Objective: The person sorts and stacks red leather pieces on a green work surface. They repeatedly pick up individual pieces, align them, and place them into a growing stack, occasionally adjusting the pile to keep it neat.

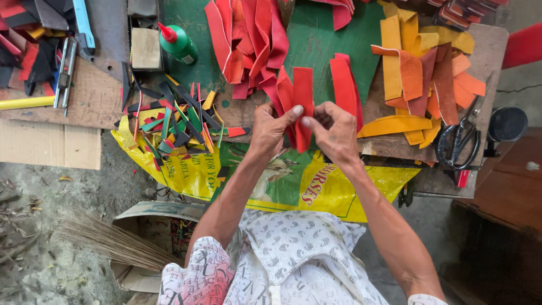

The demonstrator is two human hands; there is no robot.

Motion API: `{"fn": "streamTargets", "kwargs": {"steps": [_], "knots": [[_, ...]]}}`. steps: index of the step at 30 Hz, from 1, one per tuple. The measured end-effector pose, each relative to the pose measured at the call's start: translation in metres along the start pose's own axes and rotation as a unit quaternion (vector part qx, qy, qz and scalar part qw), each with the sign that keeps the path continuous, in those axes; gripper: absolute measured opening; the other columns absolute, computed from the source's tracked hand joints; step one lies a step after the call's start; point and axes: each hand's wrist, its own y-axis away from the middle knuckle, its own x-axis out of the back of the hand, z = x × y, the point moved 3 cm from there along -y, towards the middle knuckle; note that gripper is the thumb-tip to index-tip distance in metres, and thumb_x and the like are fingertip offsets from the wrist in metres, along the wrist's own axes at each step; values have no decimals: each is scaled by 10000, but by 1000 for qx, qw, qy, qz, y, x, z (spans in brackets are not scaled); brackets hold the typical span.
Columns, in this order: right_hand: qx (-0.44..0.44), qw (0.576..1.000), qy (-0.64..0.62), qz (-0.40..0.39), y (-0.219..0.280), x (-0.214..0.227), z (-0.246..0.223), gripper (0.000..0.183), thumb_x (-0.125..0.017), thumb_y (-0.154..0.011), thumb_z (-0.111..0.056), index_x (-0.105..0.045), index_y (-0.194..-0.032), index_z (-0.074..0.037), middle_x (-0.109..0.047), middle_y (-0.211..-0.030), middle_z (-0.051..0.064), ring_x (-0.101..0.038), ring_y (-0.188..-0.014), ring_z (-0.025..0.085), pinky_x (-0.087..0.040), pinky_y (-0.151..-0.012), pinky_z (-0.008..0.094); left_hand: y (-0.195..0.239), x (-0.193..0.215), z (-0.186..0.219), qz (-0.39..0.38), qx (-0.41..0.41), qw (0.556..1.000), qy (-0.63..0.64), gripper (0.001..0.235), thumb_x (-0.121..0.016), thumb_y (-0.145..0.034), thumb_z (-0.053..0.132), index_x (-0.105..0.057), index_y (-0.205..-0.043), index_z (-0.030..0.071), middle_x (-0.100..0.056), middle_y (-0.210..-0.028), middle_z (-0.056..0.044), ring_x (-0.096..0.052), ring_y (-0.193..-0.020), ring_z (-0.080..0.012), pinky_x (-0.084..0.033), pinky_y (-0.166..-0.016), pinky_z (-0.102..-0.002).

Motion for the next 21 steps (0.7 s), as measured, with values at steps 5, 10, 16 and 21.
{"fn": "streamTargets", "kwargs": {"steps": [5,10,16,21], "knots": [[11,980,-199,27,-27,-1,7,140,-743,-982,-99,-653,-989,7,-661,-822,15,-571,-672,63,-464,-571,236,10,12,20,-10,77,991,111,509,-669,-920,-21,-462,-1382,-66,-676,-1275,-253,-687,-1177,-338,-562,-1061,-455],[41,959,-280,-13,-76,-2,-11,141,-725,-1001,-94,-644,-1042,13,-711,-892,39,-635,-711,85,-506,-604,241,30,15,49,-103,92,986,94,560,-684,-898,-25,-433,-1398,-48,-653,-1304,-231,-675,-1226,-341,-564,-1063,-495],[41,964,-254,-68,-99,-20,-40,229,-675,-1020,-145,-666,-1203,-9,-718,-941,23,-655,-779,76,-542,-670,232,34,23,37,-72,47,996,16,366,-740,-930,5,-607,-1263,-73,-716,-1183,-179,-718,-1077,-271,-596,-985,-431],[4,986,-99,-135,-45,-24,-26,298,-749,-947,-125,-646,-1192,10,-705,-925,6,-630,-779,41,-525,-668,199,26,34,28,-22,-22,996,-81,297,-739,-947,2,-641,-1219,-62,-731,-1139,-134,-710,-1015,-188,-599,-945,-363]]}}
